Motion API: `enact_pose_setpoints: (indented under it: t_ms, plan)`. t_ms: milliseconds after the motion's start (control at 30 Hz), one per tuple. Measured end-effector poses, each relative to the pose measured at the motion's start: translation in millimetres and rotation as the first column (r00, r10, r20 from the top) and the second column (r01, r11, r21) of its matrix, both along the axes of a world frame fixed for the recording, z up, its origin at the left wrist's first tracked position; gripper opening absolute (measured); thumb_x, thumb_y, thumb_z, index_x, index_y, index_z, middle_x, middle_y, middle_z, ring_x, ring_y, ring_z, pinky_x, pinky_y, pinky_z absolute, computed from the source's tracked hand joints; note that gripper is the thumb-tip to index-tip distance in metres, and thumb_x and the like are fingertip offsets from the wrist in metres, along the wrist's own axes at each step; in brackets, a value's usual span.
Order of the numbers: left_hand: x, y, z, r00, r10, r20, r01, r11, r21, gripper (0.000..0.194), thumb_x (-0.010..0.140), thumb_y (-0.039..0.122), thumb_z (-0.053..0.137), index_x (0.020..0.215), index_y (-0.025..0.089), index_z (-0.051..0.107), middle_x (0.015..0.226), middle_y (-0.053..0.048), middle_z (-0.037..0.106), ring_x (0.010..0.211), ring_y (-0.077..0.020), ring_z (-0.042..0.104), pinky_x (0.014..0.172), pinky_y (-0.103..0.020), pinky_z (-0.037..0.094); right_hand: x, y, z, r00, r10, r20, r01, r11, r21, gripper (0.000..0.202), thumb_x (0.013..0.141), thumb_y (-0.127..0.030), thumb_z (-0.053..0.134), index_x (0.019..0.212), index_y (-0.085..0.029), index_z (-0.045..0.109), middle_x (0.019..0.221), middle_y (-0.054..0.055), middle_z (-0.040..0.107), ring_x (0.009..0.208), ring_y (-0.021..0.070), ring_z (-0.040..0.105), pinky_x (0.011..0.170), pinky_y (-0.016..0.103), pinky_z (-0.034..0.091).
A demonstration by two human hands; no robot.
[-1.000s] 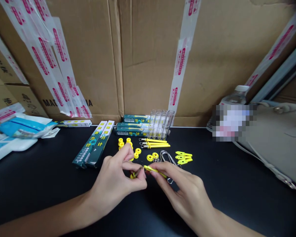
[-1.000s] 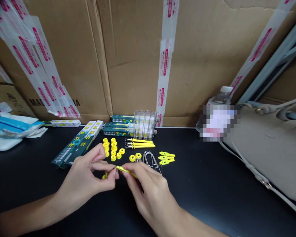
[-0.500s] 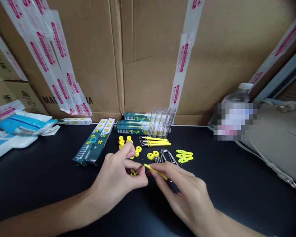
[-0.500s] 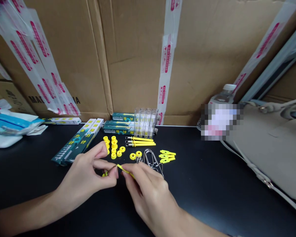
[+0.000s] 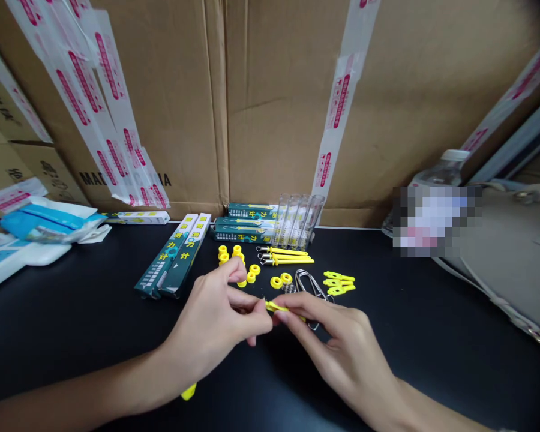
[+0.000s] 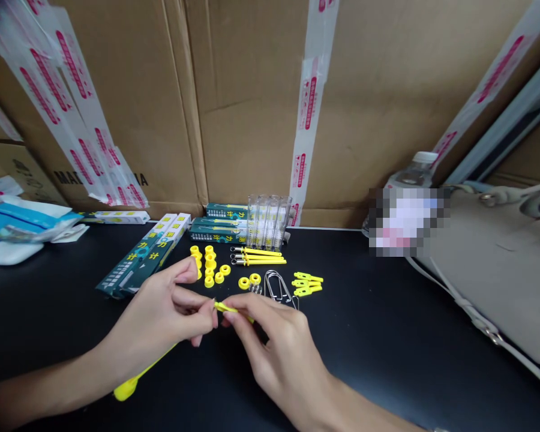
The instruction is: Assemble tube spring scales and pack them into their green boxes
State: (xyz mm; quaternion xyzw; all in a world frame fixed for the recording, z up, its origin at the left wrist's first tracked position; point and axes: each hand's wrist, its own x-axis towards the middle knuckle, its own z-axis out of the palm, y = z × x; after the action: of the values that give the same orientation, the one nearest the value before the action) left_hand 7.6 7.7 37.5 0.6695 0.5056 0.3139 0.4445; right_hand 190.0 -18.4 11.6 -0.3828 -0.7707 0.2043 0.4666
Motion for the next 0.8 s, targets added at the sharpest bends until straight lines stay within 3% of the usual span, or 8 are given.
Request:
enact_pose_setpoints:
  t_ms: [267, 367, 533, 800]
  plan:
    - [0.9, 0.4, 2.2, 1.000, 0.000, 0.019, 0.001, 0.998, -0.058, 0.035, 0.073, 0.018, 0.061, 0.078, 0.026, 0.027, 0.042, 0.013, 0.056, 0.043, -0.0092, 0.044, 0.054, -0.023, 0.034, -1.6, -0.8, 4.7, 0.995, -0.076, -0.057, 0.060, 0.967, -0.249, 0.014, 0.094, -0.025, 0.058, 0.096, -0.021, 0.071, 0.086, 0.001, 0.080, 0.073, 0.0150, 0.076, 0.057, 0.016, 0.054]
    - [2.0, 0.0, 2.7, 1.000, -0.008, -0.029, 0.008, 1.000, -0.013, 0.032, 0.073, 0.019, 0.060, 0.076, 0.025, 0.028, 0.041, 0.012, 0.055, 0.045, -0.0089, 0.043, 0.062, -0.024, 0.038, -2.1, -1.4, 4.7, 0.994, -0.087, -0.071, 0.066, 0.963, -0.262, 0.013, 0.093, -0.026, 0.059, 0.095, -0.020, 0.071, 0.084, 0.001, 0.081, 0.070, 0.0141, 0.076, 0.054, 0.015, 0.053]
    - [1.8, 0.3, 1.4, 1.000, 0.002, -0.015, -0.003, 1.000, -0.031, 0.035, 0.074, 0.021, 0.060, 0.077, 0.025, 0.025, 0.041, 0.015, 0.053, 0.042, -0.0076, 0.038, 0.057, -0.023, 0.035, -3.0, -2.5, 4.7, 0.994, -0.071, -0.078, 0.050, 0.967, -0.250, 0.013, 0.093, -0.024, 0.059, 0.093, -0.020, 0.071, 0.083, 0.000, 0.081, 0.068, 0.0136, 0.076, 0.052, 0.014, 0.052]
    - [2.0, -0.9, 1.1, 0.999, 0.001, -0.039, -0.002, 0.999, -0.035, 0.034, 0.074, 0.021, 0.059, 0.075, 0.025, 0.025, 0.039, 0.016, 0.049, 0.042, -0.0072, 0.034, 0.066, -0.025, 0.039, -2.5, -3.9, 2.9, 0.995, -0.081, -0.051, 0.070, 0.977, -0.201, 0.013, 0.092, -0.021, 0.059, 0.095, -0.020, 0.071, 0.083, 0.000, 0.081, 0.068, 0.0149, 0.077, 0.049, 0.016, 0.053]
